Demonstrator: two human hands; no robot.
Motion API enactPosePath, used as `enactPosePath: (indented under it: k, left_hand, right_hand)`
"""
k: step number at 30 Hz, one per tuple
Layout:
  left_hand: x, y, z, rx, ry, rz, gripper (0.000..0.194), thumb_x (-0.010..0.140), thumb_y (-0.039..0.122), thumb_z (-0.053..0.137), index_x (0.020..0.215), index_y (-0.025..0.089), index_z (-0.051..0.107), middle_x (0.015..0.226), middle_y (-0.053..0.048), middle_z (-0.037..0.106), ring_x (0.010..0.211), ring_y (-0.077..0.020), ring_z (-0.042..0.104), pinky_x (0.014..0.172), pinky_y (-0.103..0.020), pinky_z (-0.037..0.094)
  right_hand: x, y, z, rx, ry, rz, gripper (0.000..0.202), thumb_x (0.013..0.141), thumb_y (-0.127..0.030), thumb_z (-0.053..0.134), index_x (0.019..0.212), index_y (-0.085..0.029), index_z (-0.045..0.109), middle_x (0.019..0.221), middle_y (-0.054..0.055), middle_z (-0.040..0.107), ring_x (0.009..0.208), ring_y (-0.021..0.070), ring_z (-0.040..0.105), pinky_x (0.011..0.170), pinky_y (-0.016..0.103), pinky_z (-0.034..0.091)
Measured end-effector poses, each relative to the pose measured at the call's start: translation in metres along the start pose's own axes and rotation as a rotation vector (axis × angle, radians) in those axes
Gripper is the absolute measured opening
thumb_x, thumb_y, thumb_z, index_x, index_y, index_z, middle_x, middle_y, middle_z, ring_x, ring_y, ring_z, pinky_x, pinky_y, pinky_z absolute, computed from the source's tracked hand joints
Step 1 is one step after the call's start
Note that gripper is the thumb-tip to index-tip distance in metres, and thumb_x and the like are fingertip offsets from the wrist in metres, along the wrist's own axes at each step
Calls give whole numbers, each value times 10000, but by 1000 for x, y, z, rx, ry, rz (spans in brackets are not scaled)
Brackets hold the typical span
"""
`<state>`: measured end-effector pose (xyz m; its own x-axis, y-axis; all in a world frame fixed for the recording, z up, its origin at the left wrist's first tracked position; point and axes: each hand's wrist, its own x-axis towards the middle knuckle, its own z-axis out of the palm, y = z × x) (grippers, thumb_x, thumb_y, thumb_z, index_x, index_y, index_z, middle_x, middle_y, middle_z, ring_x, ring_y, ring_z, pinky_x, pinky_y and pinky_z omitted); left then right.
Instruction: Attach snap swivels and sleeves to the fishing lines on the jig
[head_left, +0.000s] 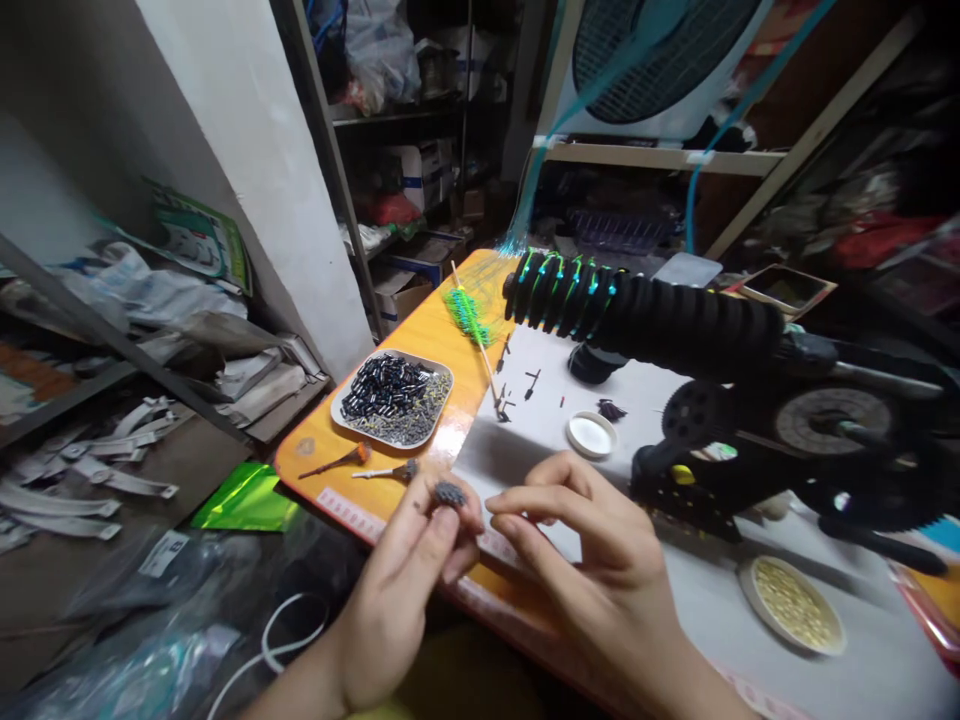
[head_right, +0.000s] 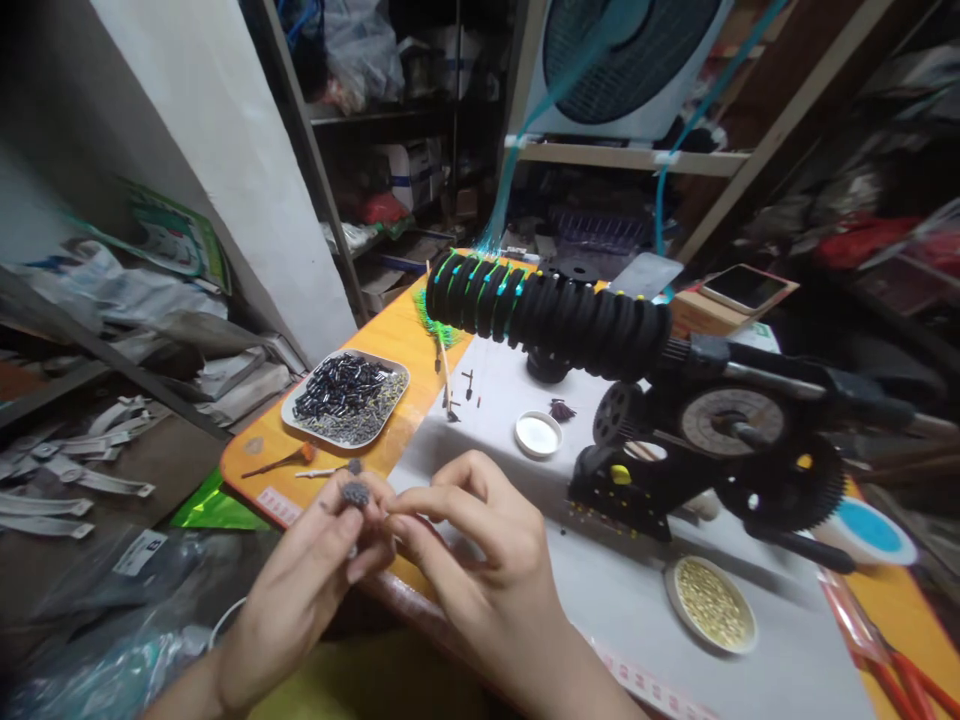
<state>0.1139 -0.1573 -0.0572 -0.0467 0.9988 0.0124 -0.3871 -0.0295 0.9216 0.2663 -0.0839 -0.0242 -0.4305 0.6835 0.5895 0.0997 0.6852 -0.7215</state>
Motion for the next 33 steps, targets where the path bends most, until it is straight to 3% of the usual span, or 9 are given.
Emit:
enactPosePath:
  k: [5, 11, 16, 20, 26, 33]
  left_hand:
    - [3, -7, 20, -73, 43, -14, 153, 1003, 360, 524, 1001, 230, 603, 842, -2, 554, 754, -123, 511, 702, -228, 454]
    - [3, -5, 21, 115, 85, 38, 134, 990, 336, 560, 922, 227, 598, 736, 38, 513, 643, -79, 469, 607, -157, 423]
    - [1, -7, 23, -55, 145, 13, 131, 976, 362, 587, 981, 231, 582, 768, 33, 521, 622, -61, 447, 595, -146, 421]
    - [0, -4, 22, -106, 205, 59, 178, 982, 332, 581, 865, 206, 536, 715, 36, 513, 608, -67, 440, 552, -148, 394]
    - [-6, -4, 16, 89, 201, 90, 176, 1003, 326, 540, 864, 219, 530, 723, 32, 521, 656, -87, 483, 598, -176, 409]
    - [-9, -11, 15, 301, 138, 259, 131, 1020, 220, 498, 891, 244, 502, 767, 43, 490, 696, -98, 474, 656, -194, 413]
  right_hand:
    - [1, -4, -1, 106, 36, 102, 116, 878, -132, 678, 888, -195, 774, 749, 16, 638, 632, 117, 620, 550, 215, 503]
    - [-1, -5, -1, 59, 48, 81, 112, 871, -110, 672, 885, -164, 770, 738, 20, 637, 648, 107, 598, 565, 204, 489]
    - [-1, -5, 0, 40, 48, 54, 120, 874, -99, 666, 903, -160, 766, 733, 18, 616, 653, 107, 577, 562, 208, 475]
    - [-1, -3, -2, 24, 56, 48, 109, 867, -104, 688, 887, -174, 769, 760, 18, 622, 677, 103, 591, 583, 200, 476]
    - [1, -2, -8, 134, 80, 143, 132, 874, -128, 682, 871, -232, 764, 754, -8, 610, 703, 108, 556, 615, 200, 473]
    - [0, -6, -9, 183, 77, 189, 115, 886, -167, 693, 862, -256, 762, 759, -22, 592, 715, 98, 541, 634, 190, 467]
